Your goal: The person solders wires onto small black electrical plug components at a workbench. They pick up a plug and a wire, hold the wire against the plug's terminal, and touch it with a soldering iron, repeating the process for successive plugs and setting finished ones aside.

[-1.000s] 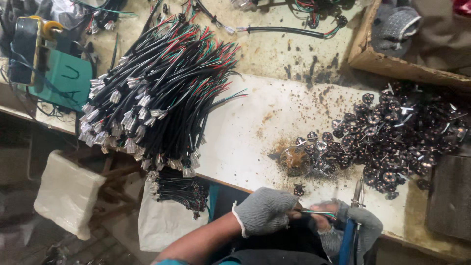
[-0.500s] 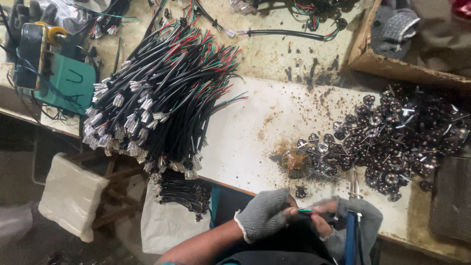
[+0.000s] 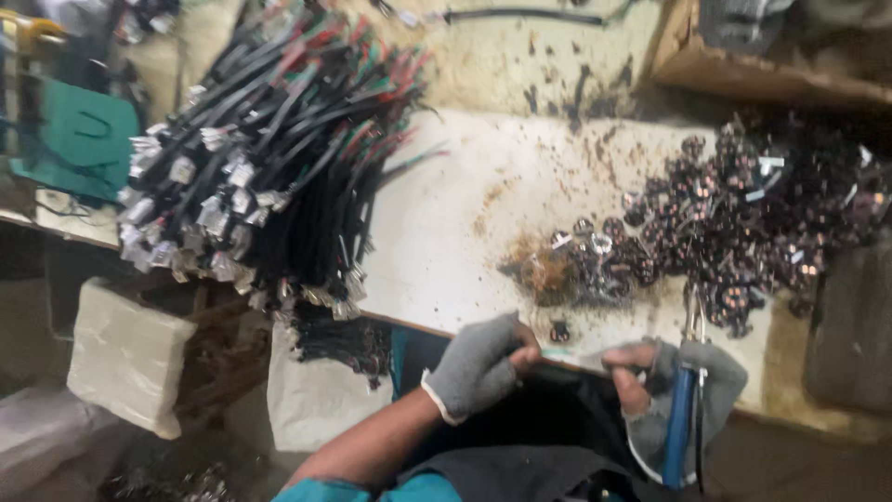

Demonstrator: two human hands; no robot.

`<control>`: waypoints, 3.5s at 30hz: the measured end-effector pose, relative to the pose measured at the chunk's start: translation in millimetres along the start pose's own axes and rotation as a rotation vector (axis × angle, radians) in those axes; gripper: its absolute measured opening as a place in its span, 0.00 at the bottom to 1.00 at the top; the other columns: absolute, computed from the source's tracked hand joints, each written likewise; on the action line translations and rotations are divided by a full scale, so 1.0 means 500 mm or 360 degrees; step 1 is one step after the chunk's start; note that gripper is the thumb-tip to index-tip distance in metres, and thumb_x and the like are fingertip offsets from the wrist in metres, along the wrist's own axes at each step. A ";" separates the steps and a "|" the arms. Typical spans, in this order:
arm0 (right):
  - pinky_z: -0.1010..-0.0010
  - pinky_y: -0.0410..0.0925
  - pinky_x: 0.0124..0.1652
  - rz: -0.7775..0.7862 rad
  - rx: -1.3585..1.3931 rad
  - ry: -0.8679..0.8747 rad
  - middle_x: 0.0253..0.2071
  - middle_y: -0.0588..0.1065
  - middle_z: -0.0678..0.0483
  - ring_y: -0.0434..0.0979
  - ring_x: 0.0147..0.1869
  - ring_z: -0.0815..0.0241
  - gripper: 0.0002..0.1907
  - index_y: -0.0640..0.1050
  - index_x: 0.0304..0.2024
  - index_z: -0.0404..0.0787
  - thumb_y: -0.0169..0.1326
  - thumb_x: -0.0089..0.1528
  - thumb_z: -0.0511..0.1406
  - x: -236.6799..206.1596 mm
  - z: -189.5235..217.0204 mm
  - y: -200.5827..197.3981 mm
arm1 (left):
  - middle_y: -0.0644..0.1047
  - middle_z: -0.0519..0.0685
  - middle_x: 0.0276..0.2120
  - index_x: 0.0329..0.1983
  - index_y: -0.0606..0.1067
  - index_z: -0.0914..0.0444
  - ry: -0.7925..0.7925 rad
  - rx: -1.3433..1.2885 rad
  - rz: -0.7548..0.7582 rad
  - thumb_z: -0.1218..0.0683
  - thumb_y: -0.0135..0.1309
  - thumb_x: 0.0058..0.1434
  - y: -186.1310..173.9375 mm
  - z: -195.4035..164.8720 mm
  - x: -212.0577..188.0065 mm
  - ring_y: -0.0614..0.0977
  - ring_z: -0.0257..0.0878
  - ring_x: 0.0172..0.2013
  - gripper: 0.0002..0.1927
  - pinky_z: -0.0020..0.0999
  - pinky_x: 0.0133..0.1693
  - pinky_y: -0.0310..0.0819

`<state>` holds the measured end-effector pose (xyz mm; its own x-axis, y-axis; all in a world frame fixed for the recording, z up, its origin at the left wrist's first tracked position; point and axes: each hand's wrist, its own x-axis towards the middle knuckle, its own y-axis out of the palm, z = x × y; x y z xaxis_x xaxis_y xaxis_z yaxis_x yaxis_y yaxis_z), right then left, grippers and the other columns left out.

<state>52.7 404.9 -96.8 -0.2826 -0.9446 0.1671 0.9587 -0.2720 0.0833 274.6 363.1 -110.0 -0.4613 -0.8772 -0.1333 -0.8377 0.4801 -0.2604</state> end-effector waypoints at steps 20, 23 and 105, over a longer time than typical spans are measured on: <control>0.73 0.70 0.34 0.0589 -0.0748 0.0254 0.27 0.81 0.53 0.79 0.31 0.65 0.08 0.84 0.31 0.38 0.67 0.56 0.37 0.013 0.001 -0.060 | 0.76 0.54 0.32 0.40 0.76 0.61 0.0319 0.0355 0.0320 0.53 0.57 0.64 0.044 0.005 0.019 0.79 0.53 0.34 0.07 0.43 0.36 0.70; 0.77 0.71 0.32 0.0740 -0.0480 0.0438 0.28 0.81 0.54 0.80 0.30 0.68 0.09 0.84 0.31 0.38 0.68 0.56 0.37 -0.009 -0.019 -0.077 | 0.75 0.50 0.27 0.38 0.75 0.61 -0.0139 -0.0250 0.1249 0.48 0.56 0.65 0.018 0.031 0.022 0.79 0.45 0.28 0.12 0.38 0.35 0.73; 0.72 0.74 0.42 0.0686 -0.0643 0.0459 0.39 0.80 0.52 0.80 0.43 0.62 0.14 0.82 0.43 0.35 0.65 0.59 0.37 -0.040 -0.061 -0.072 | 0.74 0.51 0.28 0.34 0.78 0.63 -0.0033 0.0042 -0.0127 0.60 0.64 0.59 0.072 -0.015 0.009 0.78 0.47 0.31 0.04 0.40 0.35 0.70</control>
<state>24.8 428.0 -133.1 0.0958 -0.9805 -0.1715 0.9370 0.1470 -0.3169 240.1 376.5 -112.9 -0.3869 -0.9128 -0.1307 -0.8636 0.4084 -0.2957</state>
